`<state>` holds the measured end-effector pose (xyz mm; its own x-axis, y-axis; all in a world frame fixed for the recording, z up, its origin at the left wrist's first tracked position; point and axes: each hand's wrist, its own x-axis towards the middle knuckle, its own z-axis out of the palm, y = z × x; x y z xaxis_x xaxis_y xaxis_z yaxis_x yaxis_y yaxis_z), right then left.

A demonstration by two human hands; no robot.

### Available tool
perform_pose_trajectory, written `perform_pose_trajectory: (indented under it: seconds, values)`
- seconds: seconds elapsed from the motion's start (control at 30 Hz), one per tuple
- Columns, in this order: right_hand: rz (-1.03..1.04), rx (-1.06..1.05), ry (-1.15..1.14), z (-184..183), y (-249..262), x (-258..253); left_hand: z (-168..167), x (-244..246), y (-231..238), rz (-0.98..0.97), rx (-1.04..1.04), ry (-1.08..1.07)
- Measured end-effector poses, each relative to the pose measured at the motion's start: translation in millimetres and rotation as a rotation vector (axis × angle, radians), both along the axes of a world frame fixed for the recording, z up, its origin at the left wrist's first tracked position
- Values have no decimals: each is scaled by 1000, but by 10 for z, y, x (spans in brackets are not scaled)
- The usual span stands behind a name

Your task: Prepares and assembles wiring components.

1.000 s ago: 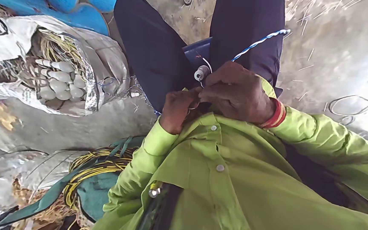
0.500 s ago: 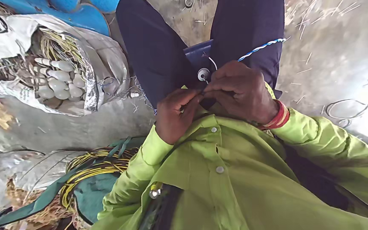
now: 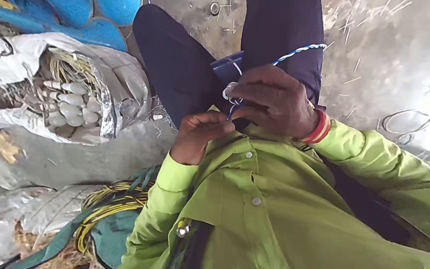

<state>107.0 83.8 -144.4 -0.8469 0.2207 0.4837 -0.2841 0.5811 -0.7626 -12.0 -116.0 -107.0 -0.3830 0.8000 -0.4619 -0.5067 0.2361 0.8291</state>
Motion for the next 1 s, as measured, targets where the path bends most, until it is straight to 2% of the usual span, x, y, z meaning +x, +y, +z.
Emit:
perform_pose_trajectory:
  seconds: [0.1,0.17,0.27,0.4,0.5,0.57,0.6,0.7,0.77,0.87,1.0]
  values:
    - [-214,-29,65,59,-67,6,21,-4,-5,114,-39,-47]
    - [-238,-136,-34,155,-82,37,14,-2,51,208,-70,-50]
    - [-47,-577,-313,177,-139,40,11,29,121,211,-25,-8]
    - [213,-1242,-374,192,-166,-4,41,57,157,145,27,4]
    - [296,-1493,-446,236,-151,-10,79,46,171,133,30,-1]
    - [306,-1472,-482,263,-128,-3,93,25,178,137,20,-26]
    - [286,-1376,-507,283,-120,-3,108,25,178,162,6,-38]
    - [200,-815,-590,334,-52,12,160,40,204,188,10,40]
    - [161,-597,-650,367,-12,14,186,63,215,187,13,166]
    - [151,-454,-699,360,39,22,193,94,230,182,42,255]
    - [98,-436,-721,328,55,36,152,57,265,132,69,306]
